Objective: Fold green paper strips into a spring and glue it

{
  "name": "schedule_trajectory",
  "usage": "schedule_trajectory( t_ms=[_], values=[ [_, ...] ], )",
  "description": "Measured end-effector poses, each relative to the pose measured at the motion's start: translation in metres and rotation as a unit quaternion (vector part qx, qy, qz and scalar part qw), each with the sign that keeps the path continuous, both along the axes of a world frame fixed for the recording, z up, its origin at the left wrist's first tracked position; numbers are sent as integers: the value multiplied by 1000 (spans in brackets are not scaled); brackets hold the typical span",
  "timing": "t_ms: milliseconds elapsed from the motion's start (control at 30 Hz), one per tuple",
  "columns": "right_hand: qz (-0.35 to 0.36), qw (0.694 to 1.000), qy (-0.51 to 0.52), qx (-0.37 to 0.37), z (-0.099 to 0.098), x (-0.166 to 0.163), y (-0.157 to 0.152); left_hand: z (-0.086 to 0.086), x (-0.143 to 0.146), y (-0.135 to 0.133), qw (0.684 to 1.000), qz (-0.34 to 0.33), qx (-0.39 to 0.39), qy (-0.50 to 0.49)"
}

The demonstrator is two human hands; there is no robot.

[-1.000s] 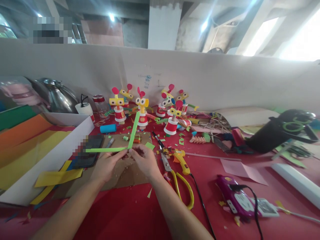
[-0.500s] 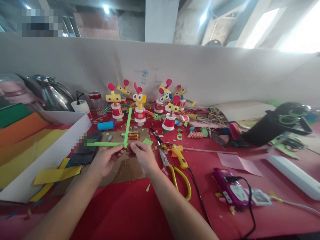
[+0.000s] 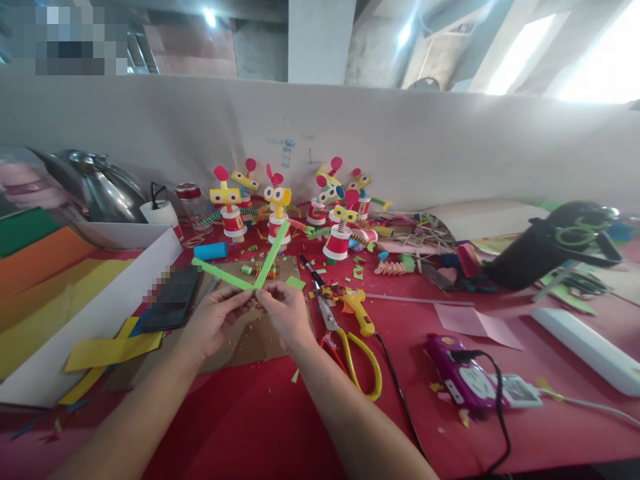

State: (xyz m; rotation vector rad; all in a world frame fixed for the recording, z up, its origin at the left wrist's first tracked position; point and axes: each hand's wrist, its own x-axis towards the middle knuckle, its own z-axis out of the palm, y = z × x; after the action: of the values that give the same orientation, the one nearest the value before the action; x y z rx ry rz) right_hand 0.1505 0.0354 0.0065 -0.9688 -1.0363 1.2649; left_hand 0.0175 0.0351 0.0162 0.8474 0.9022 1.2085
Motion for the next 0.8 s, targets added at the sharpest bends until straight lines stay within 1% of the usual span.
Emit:
schedule_trajectory(
  t_ms=[100, 200, 300, 433, 533, 633, 700, 800],
  values=[
    [-26, 998, 52, 11, -4, -8, -3, -1, 6, -2, 999, 15, -10, -46],
    [-37, 996, 74, 17, -6, -14, -6, -4, 9, -3, 997, 42, -16, -68],
    [-39, 997, 70, 21, -6, -16, -9, -7, 10, -3, 995, 53, -13, -78],
    [-32, 999, 30, 22, -2, -15, -11, -9, 8, -1, 995, 70, 9, -65],
    [-34, 999, -5, 30, 0, -11, -10, -9, 5, 1, 997, 73, 8, -28],
    [-34, 998, -4, 59, 1, -8, -8, -8, 2, 2, 998, 63, 8, -5],
    [-24, 997, 11, 69, 1, -7, -7, -8, 0, 2, 999, 46, 11, -8],
    [-10, 998, 28, 57, 0, -7, -7, -7, -2, 3, 999, 23, 2, -38]
  ],
)
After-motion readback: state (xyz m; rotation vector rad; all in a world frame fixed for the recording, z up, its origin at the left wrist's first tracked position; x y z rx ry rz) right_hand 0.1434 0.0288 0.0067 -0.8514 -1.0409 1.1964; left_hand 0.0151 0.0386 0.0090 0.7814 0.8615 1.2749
